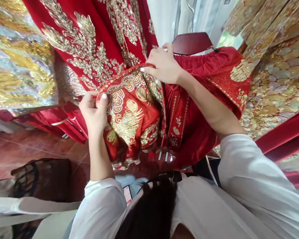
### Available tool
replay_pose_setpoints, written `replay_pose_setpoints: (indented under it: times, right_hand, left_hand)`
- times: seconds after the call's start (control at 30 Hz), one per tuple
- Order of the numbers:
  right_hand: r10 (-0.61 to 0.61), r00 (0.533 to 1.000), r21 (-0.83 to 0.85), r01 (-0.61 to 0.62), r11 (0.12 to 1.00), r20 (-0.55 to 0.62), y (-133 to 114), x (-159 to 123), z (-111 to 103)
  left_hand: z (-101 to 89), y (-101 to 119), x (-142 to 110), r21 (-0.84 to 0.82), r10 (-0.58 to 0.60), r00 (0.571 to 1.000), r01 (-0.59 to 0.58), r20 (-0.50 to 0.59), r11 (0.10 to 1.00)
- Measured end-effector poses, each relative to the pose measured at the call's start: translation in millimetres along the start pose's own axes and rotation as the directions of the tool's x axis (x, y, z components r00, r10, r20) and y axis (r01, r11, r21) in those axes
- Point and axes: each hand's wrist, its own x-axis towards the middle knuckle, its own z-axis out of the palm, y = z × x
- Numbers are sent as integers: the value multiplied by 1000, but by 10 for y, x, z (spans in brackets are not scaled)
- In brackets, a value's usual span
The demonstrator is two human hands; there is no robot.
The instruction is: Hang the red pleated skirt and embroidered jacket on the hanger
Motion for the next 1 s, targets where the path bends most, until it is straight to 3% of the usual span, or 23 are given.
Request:
replay_pose_setpoints:
  times: [0.1, 0.17, 0.23, 0.37, 0.43, 0.53, 0.63, 0.7, 0.77, 0.83, 0.9, 1.0]
  right_hand:
    - [-41, 999, 75, 39, 996, 17, -73, -196, -185]
    - [-50, 999, 141, 52, 989, -17, -106, -303, -238]
    - [-36, 996, 200, 51, 978, -78, -129, -382, -227]
    - [57, 961, 252, 14, 968, -272, -117, -508, -96]
    - [164, 934, 257, -81, 963, -317, -39, -565, 2]
    - [284, 919, 274, -209, 939, -274, 141, -665, 184]
    - [282, 926, 240, -223, 945, -252, 262, -810, 294]
    - [257, 926, 179, -213, 961, -277, 297, -902, 230]
    - [229, 919, 114, -202, 973, -322, 352, -945, 56]
    - [186, 919, 74, -171, 982, -349, 470, -916, -150]
    - [148, 927, 61, -135, 989, -344, 649, -828, -291]
    - [168, 932, 57, -158, 986, -320, 932, -675, -296]
  left_hand:
    - [100, -158, 178, 31, 108, 994, -107, -25, 994]
    - [293, -214, 351, 19, 132, 991, -132, 7, 991]
    - [566, -229, 564, 15, 77, 994, -78, 77, 997]
    - [1151, -189, 1052, 37, -92, 963, 85, 255, 996]
    - [1390, -132, 1280, 19, -66, 949, 64, 308, 998]
    - [1693, 21, 1494, -23, 14, 921, -5, 390, 1000]
    - [1947, 196, 1492, -64, 66, 837, -37, 544, 997]
    - [2057, 259, 1412, -89, 99, 762, -55, 640, 995]
    - [2109, 257, 1339, -92, 103, 722, -54, 684, 994]
    - [2121, 213, 1315, -90, 91, 727, -41, 681, 995]
    - [2114, 184, 1344, -103, 85, 762, -24, 643, 994]
    - [2078, 272, 1434, -129, 109, 795, -39, 597, 991]
